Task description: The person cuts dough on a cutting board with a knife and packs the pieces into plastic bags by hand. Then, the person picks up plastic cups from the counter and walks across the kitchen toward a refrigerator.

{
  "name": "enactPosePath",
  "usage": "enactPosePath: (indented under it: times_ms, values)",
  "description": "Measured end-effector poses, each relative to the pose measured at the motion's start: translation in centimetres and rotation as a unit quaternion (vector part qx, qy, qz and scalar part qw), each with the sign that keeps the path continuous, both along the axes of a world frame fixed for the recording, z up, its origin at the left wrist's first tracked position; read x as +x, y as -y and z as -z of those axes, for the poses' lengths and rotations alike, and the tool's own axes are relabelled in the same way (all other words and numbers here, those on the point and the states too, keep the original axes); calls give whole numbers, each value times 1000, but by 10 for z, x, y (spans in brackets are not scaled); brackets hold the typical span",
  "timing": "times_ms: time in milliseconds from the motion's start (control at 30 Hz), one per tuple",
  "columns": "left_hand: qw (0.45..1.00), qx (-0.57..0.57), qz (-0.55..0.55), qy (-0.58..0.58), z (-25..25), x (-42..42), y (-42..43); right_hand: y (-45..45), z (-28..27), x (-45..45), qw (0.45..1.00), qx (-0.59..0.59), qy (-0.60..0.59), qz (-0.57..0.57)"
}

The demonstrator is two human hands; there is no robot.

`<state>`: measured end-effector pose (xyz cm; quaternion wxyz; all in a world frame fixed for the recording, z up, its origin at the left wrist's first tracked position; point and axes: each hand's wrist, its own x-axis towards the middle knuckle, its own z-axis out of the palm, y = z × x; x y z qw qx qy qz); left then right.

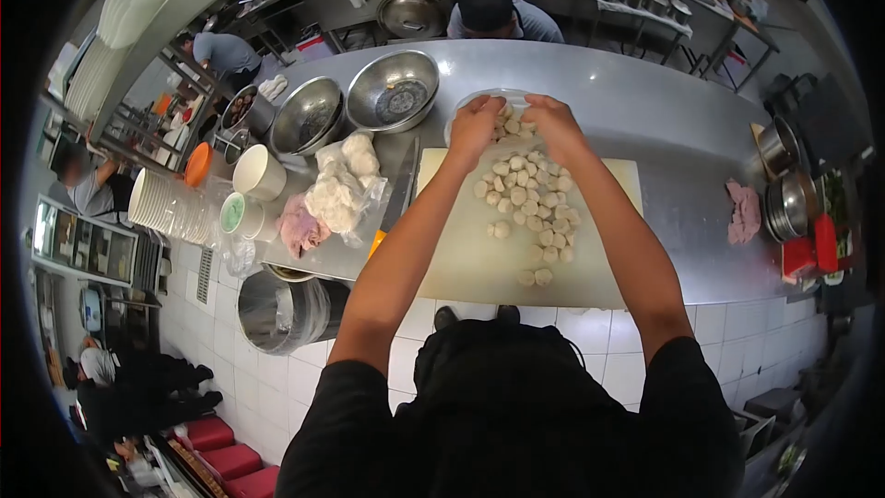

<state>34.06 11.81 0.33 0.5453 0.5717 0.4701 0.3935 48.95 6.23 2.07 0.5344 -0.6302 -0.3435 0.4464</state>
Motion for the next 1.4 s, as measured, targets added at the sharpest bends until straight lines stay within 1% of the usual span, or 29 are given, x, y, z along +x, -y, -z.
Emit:
enactPosePath:
  times_ms: [67,100,167,233,300,333,367,433,467,567,667,700,800,833,933,1033,1100,1133,1167,1267,1333,1367,1400]
  values:
    - [995,96,-27,-24,5,-8,12,30,9,19,996,61,62,-14]
    - [987,153,-31,-37,-4,-17,26,44,15,31,991,91,91,-23]
    - [962,263,-37,-62,-28,-39,69,60,44,56,973,33,228,-24]
    - [936,308,-88,-148,0,-59,87,69,68,59,937,-15,346,-39]
    - [932,276,-155,-179,36,-62,89,66,78,56,887,-42,454,-70]
    - [928,256,-190,-194,57,-62,87,64,84,52,892,-23,445,-82]
    - [928,257,-190,-193,78,-62,81,57,89,47,894,-2,437,-97]
    - [903,301,-211,-222,112,-59,67,52,89,35,896,20,427,-121]
    - [888,323,-225,-236,115,-57,64,52,86,27,894,24,427,-130]
    - [891,294,-192,-289,121,-44,73,50,87,18,882,44,437,-170]
    - [903,304,-101,-287,118,-33,95,62,84,13,859,45,465,-209]
    - [922,288,-52,-254,115,-33,100,66,81,11,851,45,476,-218]
    - [928,306,-45,-208,113,-26,117,78,85,15,832,127,484,-240]
    - [939,296,-26,-173,111,-28,120,85,76,16,828,129,486,-249]
    - [910,330,4,-250,76,-43,155,111,48,27,833,120,495,-214]
    - [855,359,192,-323,55,-54,208,117,61,58,863,61,482,-137]
    - [826,371,249,-342,67,-48,224,117,77,69,886,43,451,-100]
    - [810,378,277,-351,71,-43,228,114,80,69,885,50,451,-100]
    - [799,379,268,-383,75,-37,227,111,84,68,885,56,451,-101]
    - [785,389,184,-446,84,-23,210,112,99,54,855,95,489,-146]
    - [795,379,148,-451,85,-21,191,113,104,43,843,118,502,-155]
    - [799,376,130,-451,85,-20,184,114,102,40,857,119,478,-153]
    - [811,363,123,-442,84,-20,182,119,99,40,858,113,476,-157]
